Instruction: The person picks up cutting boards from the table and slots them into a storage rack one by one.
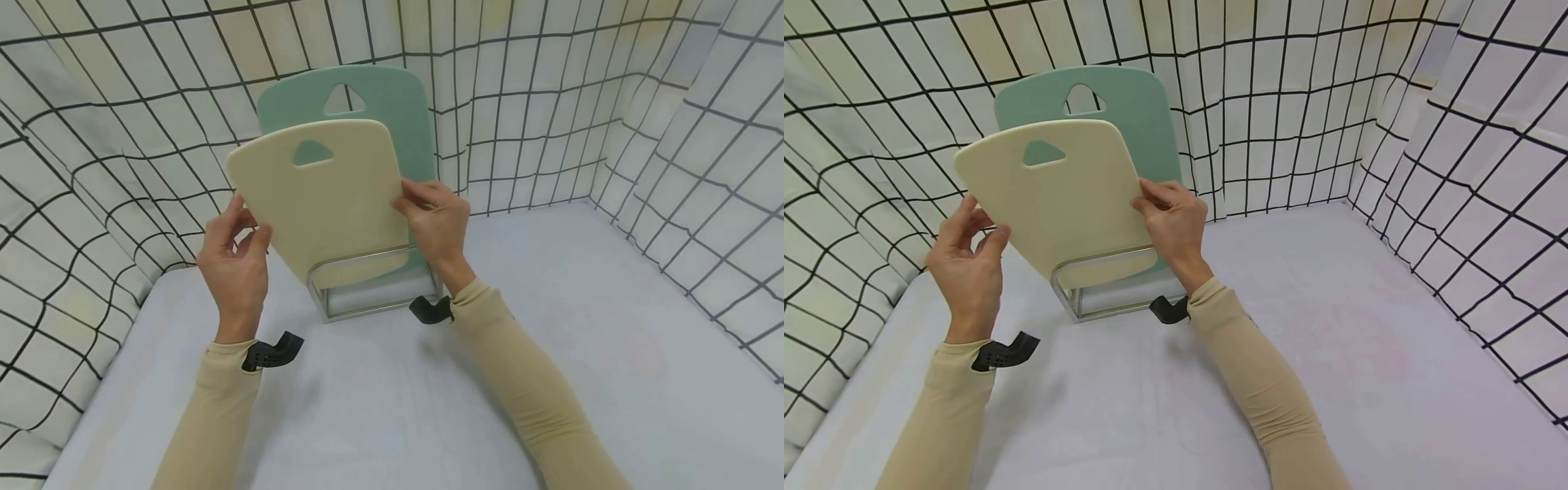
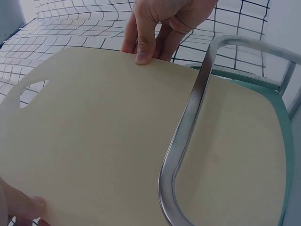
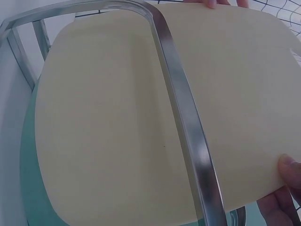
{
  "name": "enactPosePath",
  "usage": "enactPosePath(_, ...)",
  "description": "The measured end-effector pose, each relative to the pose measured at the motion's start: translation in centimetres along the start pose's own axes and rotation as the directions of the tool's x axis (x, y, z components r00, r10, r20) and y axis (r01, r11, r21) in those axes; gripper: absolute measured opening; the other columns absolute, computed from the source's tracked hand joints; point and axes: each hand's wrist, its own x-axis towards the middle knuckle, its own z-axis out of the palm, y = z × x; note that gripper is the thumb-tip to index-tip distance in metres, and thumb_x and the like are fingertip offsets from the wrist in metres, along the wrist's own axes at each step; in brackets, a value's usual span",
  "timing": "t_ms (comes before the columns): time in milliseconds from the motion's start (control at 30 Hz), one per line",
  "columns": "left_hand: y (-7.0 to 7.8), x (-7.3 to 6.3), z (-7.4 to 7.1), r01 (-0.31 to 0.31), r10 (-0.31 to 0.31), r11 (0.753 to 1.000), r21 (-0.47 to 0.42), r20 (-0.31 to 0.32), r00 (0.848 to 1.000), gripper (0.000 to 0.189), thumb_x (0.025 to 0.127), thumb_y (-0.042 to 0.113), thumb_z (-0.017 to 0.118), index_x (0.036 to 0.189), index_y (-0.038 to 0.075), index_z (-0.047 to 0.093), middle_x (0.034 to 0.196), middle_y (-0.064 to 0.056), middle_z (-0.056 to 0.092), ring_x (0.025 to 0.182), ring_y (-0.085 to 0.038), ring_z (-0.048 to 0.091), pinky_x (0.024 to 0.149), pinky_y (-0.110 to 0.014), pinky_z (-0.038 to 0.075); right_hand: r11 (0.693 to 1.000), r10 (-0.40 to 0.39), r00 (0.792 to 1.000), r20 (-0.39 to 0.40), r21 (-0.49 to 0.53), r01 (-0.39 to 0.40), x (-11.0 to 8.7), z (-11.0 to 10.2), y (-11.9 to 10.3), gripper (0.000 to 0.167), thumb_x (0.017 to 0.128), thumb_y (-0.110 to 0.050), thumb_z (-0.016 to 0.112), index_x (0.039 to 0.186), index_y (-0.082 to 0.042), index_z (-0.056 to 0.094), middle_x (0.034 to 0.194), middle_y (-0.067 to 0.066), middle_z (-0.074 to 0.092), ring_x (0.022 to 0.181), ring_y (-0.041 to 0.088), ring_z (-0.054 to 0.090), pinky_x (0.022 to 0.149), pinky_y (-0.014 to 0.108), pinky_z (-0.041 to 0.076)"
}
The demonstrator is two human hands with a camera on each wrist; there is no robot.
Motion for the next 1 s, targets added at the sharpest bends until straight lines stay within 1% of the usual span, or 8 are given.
enactPosePath(67,-0.09,0.03,0.09,-0.009,0.009,1.000,0.000,0.006,1.000,0.058,0.094,-0.005,0.068,0.141,0.029,0.063,0.108,0.017,0.058,0.107,-0.007,0.064,0.097,-0.014,0.056,1.000,0.004,1.000,-0.001,-0.004,-0.004,0.00,-0.06,0.07,0.026,0.078,0.000,0.086,0.104,0.001,0.081,0.090,0.020,0.078,0.083,0.030,0.077,0.077,0.020,0.064)
enactPosePath(300,-0.32,0.09,0.44,-0.029,0.029,1.000,0.002,0.011,1.000,0.059,0.094,-0.006,0.068,0.143,0.026,0.062,0.108,0.017,0.056,0.105,-0.006,0.063,0.095,-0.012,0.055,0.999,-0.006,1.000,-0.005,-0.045,0.005,0.04,-0.31,0.13,0.026,0.078,-0.001,0.087,0.103,-0.001,0.081,0.090,0.019,0.078,0.082,0.030,0.077,0.073,0.011,0.058)
enactPosePath(467,-0.29,-0.03,0.64,-0.024,0.024,1.000,-0.004,0.012,1.000,0.059,0.094,-0.006,0.067,0.143,0.027,0.061,0.108,0.017,0.056,0.105,-0.006,0.064,0.092,-0.011,0.055,0.999,0.006,1.000,-0.001,-0.042,-0.006,0.12,-0.46,0.14,0.026,0.078,0.001,0.086,0.103,-0.001,0.081,0.089,0.019,0.078,0.082,0.029,0.077,0.074,0.015,0.061)
enactPosePath(733,-0.21,0.00,0.85,-0.021,0.021,0.999,-0.034,0.013,1.000,0.060,0.094,-0.008,0.066,0.142,0.026,0.061,0.108,0.015,0.055,0.104,-0.007,0.063,0.091,-0.011,0.055,0.998,-0.017,1.000,0.010,-0.067,0.018,0.31,-0.65,0.15,0.025,0.078,-0.001,0.086,0.103,0.000,0.081,0.091,0.019,0.079,0.083,0.030,0.077,0.073,0.012,0.057)
enactPosePath(933,-0.31,-0.12,0.89,-0.025,0.025,0.999,-0.022,0.011,1.000,0.059,0.093,-0.009,0.067,0.142,0.026,0.063,0.108,0.015,0.056,0.104,-0.007,0.062,0.090,-0.011,0.055,0.997,0.004,1.000,0.010,-0.071,-0.003,0.24,-0.77,0.18,0.027,0.078,-0.001,0.086,0.104,-0.002,0.081,0.095,0.018,0.080,0.084,0.028,0.077,0.076,0.022,0.063)
enactPosePath(1000,-0.39,-0.14,0.94,-0.027,0.027,1.000,-0.016,0.005,1.000,0.060,0.093,-0.009,0.067,0.141,0.026,0.063,0.108,0.016,0.057,0.104,-0.007,0.062,0.088,-0.012,0.055,0.998,0.011,1.000,0.006,-0.063,-0.011,0.19,-0.81,0.20,0.027,0.078,0.000,0.086,0.105,-0.003,0.081,0.097,0.017,0.080,0.083,0.027,0.077,0.076,0.022,0.063)
